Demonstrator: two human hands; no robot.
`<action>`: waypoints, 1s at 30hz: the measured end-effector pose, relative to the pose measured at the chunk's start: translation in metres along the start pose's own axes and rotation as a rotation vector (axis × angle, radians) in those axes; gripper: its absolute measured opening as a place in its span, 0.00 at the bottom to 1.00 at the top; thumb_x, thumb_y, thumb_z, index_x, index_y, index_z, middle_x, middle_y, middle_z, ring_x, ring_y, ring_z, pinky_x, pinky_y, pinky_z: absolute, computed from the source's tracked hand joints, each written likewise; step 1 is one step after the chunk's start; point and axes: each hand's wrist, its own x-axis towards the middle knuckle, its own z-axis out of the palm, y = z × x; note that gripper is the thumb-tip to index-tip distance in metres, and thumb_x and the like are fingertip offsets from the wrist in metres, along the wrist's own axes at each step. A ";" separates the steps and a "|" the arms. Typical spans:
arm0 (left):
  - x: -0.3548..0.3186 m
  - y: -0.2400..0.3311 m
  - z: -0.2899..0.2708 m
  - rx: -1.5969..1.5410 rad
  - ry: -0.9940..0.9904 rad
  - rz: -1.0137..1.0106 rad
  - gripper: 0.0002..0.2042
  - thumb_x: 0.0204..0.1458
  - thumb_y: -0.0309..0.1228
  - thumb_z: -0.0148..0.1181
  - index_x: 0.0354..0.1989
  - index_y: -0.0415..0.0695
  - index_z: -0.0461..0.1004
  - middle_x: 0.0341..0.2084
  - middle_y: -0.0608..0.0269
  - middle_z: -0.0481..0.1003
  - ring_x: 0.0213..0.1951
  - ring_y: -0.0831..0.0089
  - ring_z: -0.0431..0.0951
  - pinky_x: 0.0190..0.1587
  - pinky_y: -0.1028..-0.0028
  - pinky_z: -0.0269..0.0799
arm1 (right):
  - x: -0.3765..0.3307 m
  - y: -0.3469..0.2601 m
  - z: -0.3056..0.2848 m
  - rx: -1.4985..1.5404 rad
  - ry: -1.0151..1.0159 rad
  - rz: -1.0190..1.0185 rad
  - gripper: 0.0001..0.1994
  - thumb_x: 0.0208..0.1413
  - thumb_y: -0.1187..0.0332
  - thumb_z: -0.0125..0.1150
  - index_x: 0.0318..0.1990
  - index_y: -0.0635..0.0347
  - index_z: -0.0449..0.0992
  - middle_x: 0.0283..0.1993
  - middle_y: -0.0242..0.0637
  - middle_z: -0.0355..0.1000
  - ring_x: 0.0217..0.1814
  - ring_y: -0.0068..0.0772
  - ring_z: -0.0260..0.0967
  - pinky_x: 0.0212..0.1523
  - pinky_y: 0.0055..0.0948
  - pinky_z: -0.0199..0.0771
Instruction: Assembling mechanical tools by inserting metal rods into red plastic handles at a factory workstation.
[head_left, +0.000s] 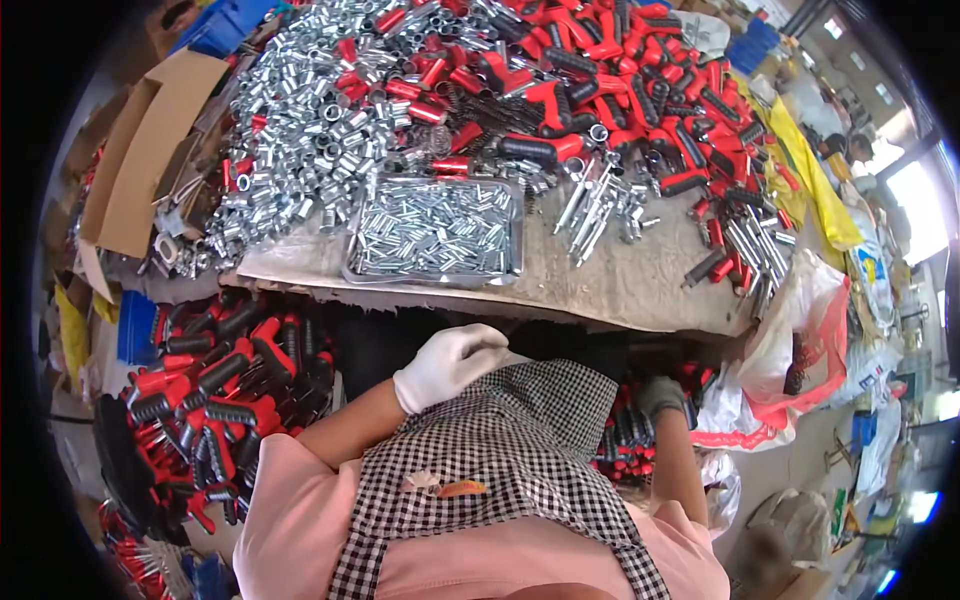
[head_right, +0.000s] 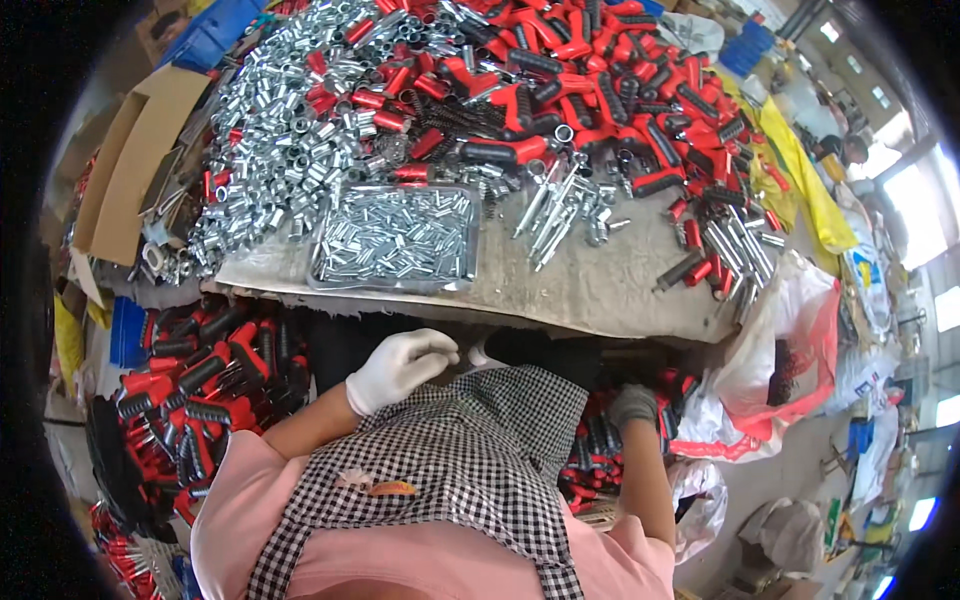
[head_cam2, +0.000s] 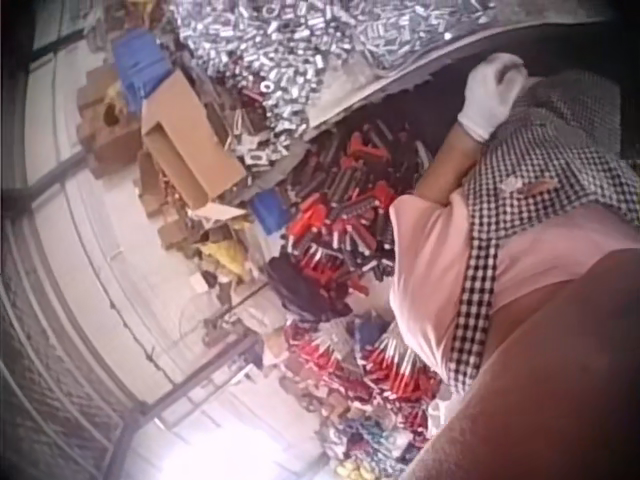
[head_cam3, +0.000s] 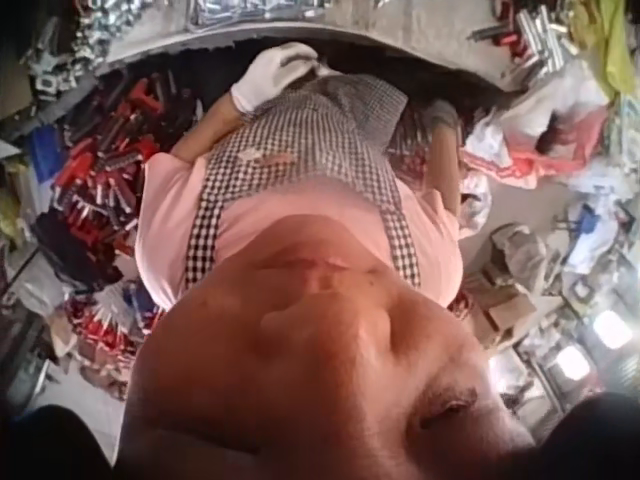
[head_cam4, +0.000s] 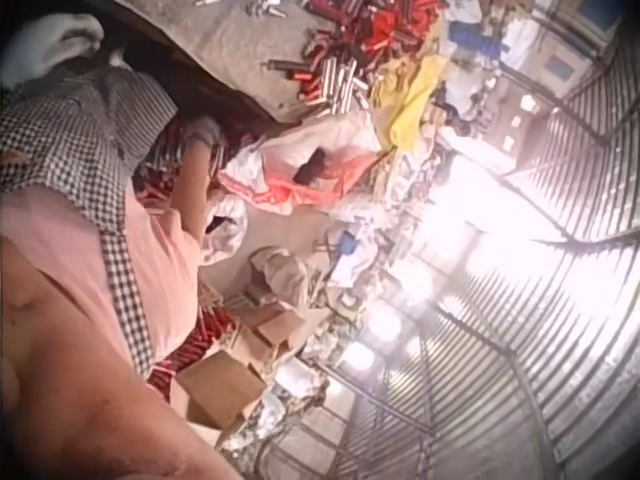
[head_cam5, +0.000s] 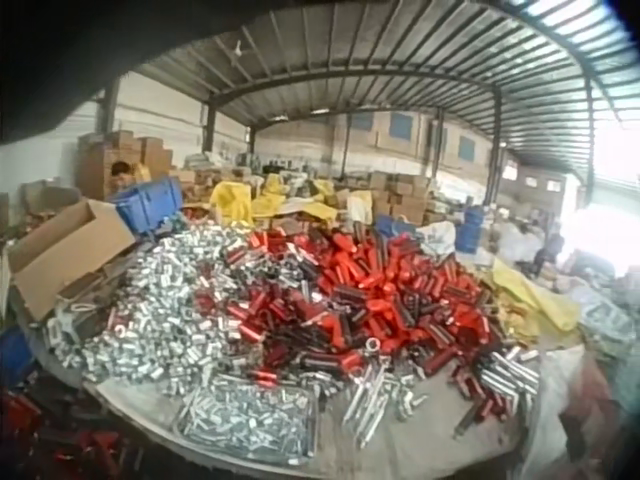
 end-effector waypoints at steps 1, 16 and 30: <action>-0.005 -0.006 -0.004 -0.034 0.031 -0.022 0.10 0.57 0.25 0.53 0.44 0.34 0.75 0.37 0.56 0.79 0.39 0.74 0.78 0.44 0.74 0.73 | -0.003 -0.035 -0.063 0.190 -0.224 -0.020 0.25 0.59 0.44 0.46 0.54 0.48 0.77 0.50 0.49 0.76 0.53 0.52 0.72 0.56 0.45 0.70; -0.006 0.011 -0.003 0.081 0.028 0.151 0.09 0.54 0.28 0.56 0.41 0.37 0.76 0.35 0.54 0.78 0.38 0.64 0.80 0.43 0.70 0.74 | 0.100 -0.167 -0.254 -0.077 0.509 -0.866 0.11 0.44 0.68 0.66 0.39 0.46 0.79 0.51 0.39 0.69 0.59 0.50 0.61 0.60 0.42 0.63; 0.013 0.026 -0.016 -0.264 0.213 0.068 0.10 0.56 0.27 0.54 0.43 0.37 0.75 0.27 0.59 0.75 0.24 0.78 0.77 0.26 0.76 0.71 | -0.042 -0.267 -0.217 2.090 -0.355 -0.737 0.18 0.66 0.52 0.47 0.42 0.60 0.69 0.25 0.31 0.67 0.23 0.23 0.61 0.27 0.23 0.64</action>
